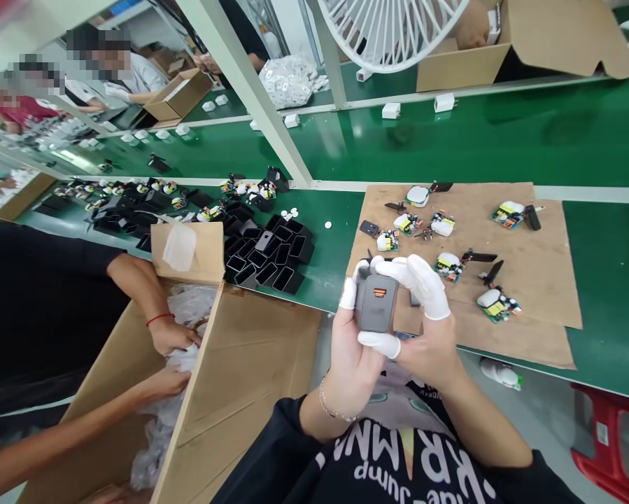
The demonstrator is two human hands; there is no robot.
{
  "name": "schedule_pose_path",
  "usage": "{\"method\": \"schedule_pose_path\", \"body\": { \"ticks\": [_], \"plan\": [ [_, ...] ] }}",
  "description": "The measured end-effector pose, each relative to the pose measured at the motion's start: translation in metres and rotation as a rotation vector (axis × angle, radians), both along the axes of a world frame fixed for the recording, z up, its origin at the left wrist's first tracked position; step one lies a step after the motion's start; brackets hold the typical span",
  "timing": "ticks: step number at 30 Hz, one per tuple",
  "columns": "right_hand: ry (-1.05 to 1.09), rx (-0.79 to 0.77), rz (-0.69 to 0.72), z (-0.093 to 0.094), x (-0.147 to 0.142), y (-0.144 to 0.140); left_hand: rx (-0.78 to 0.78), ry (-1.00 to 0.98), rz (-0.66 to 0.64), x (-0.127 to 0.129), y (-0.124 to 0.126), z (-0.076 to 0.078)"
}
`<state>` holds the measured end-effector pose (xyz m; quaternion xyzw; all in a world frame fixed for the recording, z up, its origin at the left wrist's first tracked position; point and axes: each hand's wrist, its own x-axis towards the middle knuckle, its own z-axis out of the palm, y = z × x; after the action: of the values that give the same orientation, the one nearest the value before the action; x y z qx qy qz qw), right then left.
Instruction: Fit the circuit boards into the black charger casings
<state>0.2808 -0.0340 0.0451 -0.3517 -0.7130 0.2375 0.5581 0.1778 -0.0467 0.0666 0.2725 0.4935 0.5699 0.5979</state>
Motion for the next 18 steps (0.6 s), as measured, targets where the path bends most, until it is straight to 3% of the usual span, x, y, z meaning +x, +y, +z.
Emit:
{"method": "schedule_pose_path", "body": {
  "ticks": [4, 7, 9, 12, 14, 16, 18],
  "plan": [
    [0.056, -0.092, -0.027, -0.011, 0.003, 0.004, 0.053, -0.066, 0.025, -0.007, -0.012, -0.005],
    [0.239, -0.253, 0.013, -0.027, 0.004, 0.01, 0.195, 0.114, -0.082, -0.023, -0.031, -0.018],
    [0.402, -0.326, 0.048, -0.04, 0.003, 0.014, 0.293, 0.294, -0.088, -0.038, -0.041, -0.029],
    [0.488, -0.365, 0.106, -0.057, 0.0, 0.015, 0.44, 0.506, 0.2, -0.059, -0.041, -0.042],
    [0.486, -0.393, 0.175, -0.065, -0.001, 0.012, 0.46, 0.519, 0.347, -0.07, -0.031, -0.045],
    [0.482, -0.435, 0.249, -0.072, -0.001, 0.008, 0.419, 0.438, 0.261, -0.077, -0.018, -0.044],
    [0.48, -0.468, 0.284, -0.077, -0.001, 0.006, 0.401, 0.37, 0.055, -0.081, -0.008, -0.042]
  ]
}}
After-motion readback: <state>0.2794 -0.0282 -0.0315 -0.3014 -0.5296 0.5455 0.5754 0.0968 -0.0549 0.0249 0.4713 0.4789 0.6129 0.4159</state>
